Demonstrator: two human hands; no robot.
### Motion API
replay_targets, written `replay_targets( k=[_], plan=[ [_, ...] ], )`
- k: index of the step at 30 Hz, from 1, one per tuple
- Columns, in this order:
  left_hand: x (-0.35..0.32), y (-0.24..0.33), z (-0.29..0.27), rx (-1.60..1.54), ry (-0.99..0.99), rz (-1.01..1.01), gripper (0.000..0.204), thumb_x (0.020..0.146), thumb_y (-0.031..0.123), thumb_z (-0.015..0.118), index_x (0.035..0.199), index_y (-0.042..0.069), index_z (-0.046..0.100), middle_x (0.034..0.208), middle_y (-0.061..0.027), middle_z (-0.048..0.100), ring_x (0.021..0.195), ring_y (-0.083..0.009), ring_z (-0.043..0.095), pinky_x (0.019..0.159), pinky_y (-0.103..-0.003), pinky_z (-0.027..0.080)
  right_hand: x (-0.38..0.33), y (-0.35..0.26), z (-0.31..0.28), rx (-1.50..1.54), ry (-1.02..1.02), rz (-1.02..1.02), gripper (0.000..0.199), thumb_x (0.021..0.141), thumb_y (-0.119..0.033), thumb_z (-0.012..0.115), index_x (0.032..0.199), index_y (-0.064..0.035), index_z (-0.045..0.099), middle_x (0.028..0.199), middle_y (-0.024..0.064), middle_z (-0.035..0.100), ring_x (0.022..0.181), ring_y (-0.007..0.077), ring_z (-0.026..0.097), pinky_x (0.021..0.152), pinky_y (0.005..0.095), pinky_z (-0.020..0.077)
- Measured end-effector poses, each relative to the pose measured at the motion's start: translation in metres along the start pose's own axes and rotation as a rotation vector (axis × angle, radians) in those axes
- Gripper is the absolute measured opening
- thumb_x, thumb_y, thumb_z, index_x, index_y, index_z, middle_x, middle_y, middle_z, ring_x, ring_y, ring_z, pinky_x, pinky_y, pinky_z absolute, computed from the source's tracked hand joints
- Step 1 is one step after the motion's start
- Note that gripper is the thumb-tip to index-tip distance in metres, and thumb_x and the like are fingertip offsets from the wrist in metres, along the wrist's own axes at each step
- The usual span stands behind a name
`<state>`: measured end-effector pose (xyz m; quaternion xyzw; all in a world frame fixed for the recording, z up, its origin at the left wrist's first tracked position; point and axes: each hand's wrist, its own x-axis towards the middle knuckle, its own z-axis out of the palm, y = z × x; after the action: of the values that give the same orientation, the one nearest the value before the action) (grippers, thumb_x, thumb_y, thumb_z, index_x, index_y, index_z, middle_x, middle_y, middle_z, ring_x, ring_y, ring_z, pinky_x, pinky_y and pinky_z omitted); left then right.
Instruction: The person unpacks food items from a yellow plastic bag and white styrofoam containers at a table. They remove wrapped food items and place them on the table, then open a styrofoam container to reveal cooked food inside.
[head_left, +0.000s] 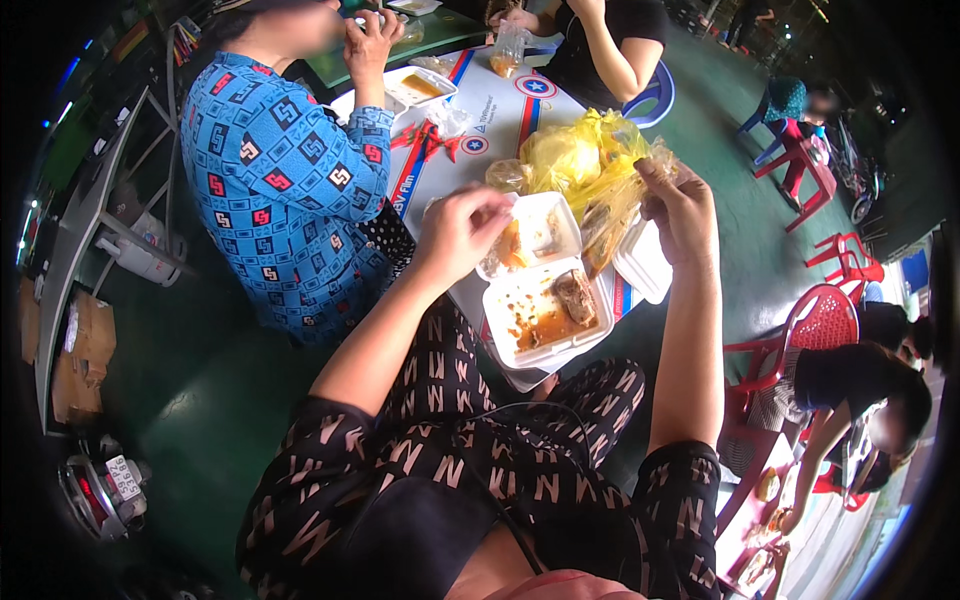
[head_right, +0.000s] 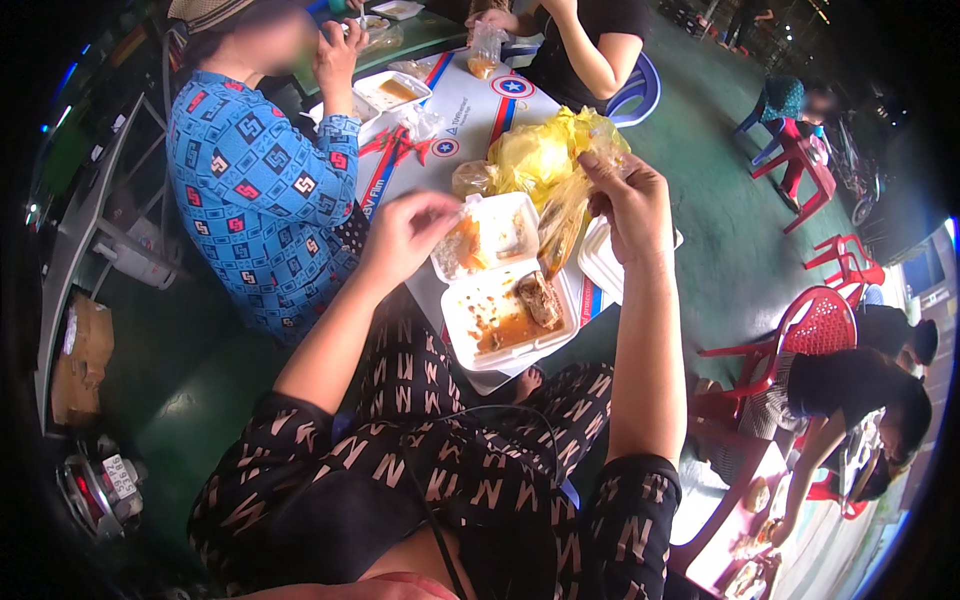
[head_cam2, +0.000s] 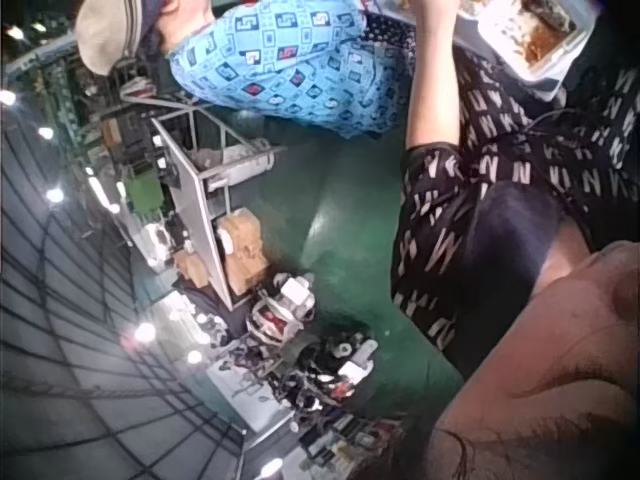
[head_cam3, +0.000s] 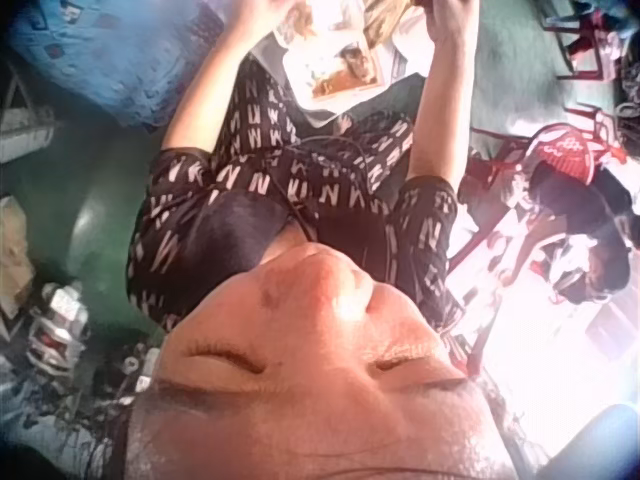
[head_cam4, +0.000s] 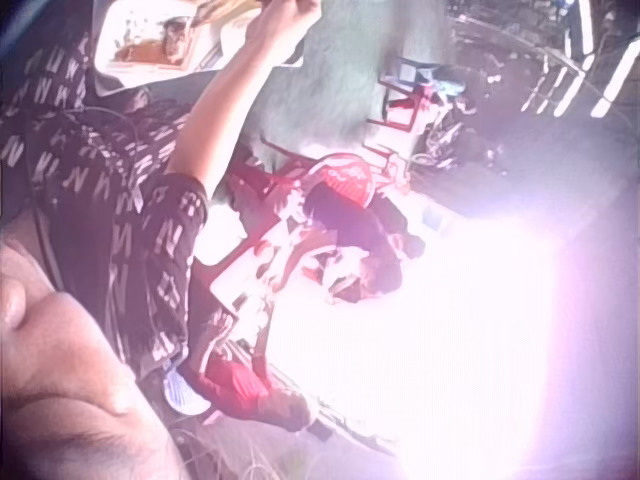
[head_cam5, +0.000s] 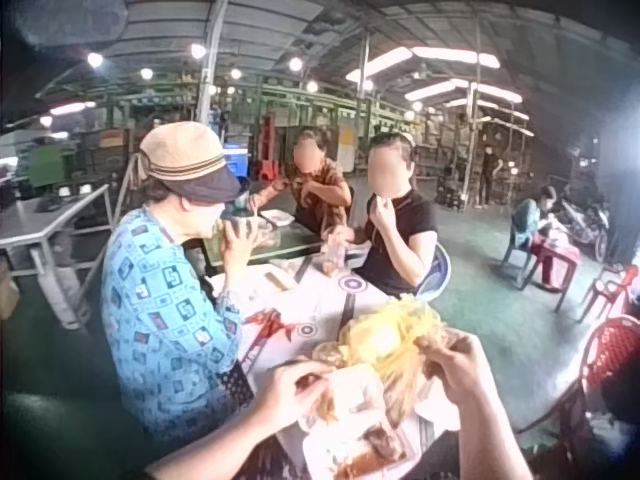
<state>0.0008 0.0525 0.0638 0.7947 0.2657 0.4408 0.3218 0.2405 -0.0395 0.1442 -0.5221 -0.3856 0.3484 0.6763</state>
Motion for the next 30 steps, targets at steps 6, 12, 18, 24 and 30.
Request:
replay_targets(
  k=[6, 12, 18, 24, 30],
  plan=[
    [-0.096, -0.003, 0.0, 0.109, -0.125, -0.222, 0.021, 0.077, 0.011, 0.071, 0.081, 0.004, 0.052, 0.068, -0.0085, 0.063, 0.06, -0.0173, 0.063, 0.056, -0.029, 0.049, -0.006, -0.01, -0.003, 0.04, 0.092, -0.055, 0.015, 0.083, -0.009, 0.066, 0.094, 0.0015, 0.064, 0.078, 0.0036, 0.062, 0.056, 0.0071, 0.048, 0.051, 0.0213, 0.0371],
    [-0.144, -0.014, 0.027, -0.646, -0.252, -0.933, 0.035, 0.089, 0.023, 0.06, 0.107, -0.001, 0.042, 0.073, -0.0137, 0.064, 0.053, -0.019, 0.064, 0.043, -0.024, 0.048, -0.01, -0.014, -0.01, 0.048, 0.091, -0.117, 0.018, 0.084, -0.009, 0.064, 0.098, 0.0019, 0.062, 0.085, 0.0045, 0.063, 0.065, 0.0076, 0.052, 0.055, 0.0207, 0.0394],
    [-0.138, -0.008, 0.048, -0.714, -0.195, -0.929, 0.04, 0.089, 0.017, 0.058, 0.117, -0.002, 0.037, 0.081, -0.0145, 0.063, 0.055, -0.021, 0.065, 0.045, -0.026, 0.052, -0.015, -0.02, -0.022, 0.124, 0.116, -0.145, 0.016, 0.084, -0.01, 0.065, 0.095, 0.001, 0.061, 0.083, 0.0043, 0.062, 0.064, 0.0081, 0.052, 0.055, 0.022, 0.0402],
    [-0.129, -0.004, 0.044, -0.844, -0.187, -1.015, 0.034, 0.087, 0.011, 0.055, 0.113, 0.0, 0.037, 0.086, -0.0148, 0.06, 0.059, -0.0237, 0.066, 0.047, -0.029, 0.054, -0.014, -0.029, -0.033, 0.083, 0.105, -0.185, 0.02, 0.085, -0.01, 0.064, 0.101, 0.0011, 0.06, 0.094, 0.0091, 0.066, 0.071, 0.0092, 0.055, 0.059, 0.023, 0.0415],
    [-0.125, -0.004, 0.04, -0.956, -0.197, -1.058, 0.033, 0.086, 0.01, 0.056, 0.112, 0.001, 0.038, 0.087, -0.0152, 0.061, 0.061, -0.0244, 0.066, 0.048, -0.029, 0.054, -0.016, -0.037, -0.029, 0.134, 0.172, -0.22, 0.017, 0.084, -0.01, 0.065, 0.097, 0.0004, 0.062, 0.091, 0.0068, 0.065, 0.066, 0.0081, 0.052, 0.057, 0.0226, 0.0398]
  ],
)
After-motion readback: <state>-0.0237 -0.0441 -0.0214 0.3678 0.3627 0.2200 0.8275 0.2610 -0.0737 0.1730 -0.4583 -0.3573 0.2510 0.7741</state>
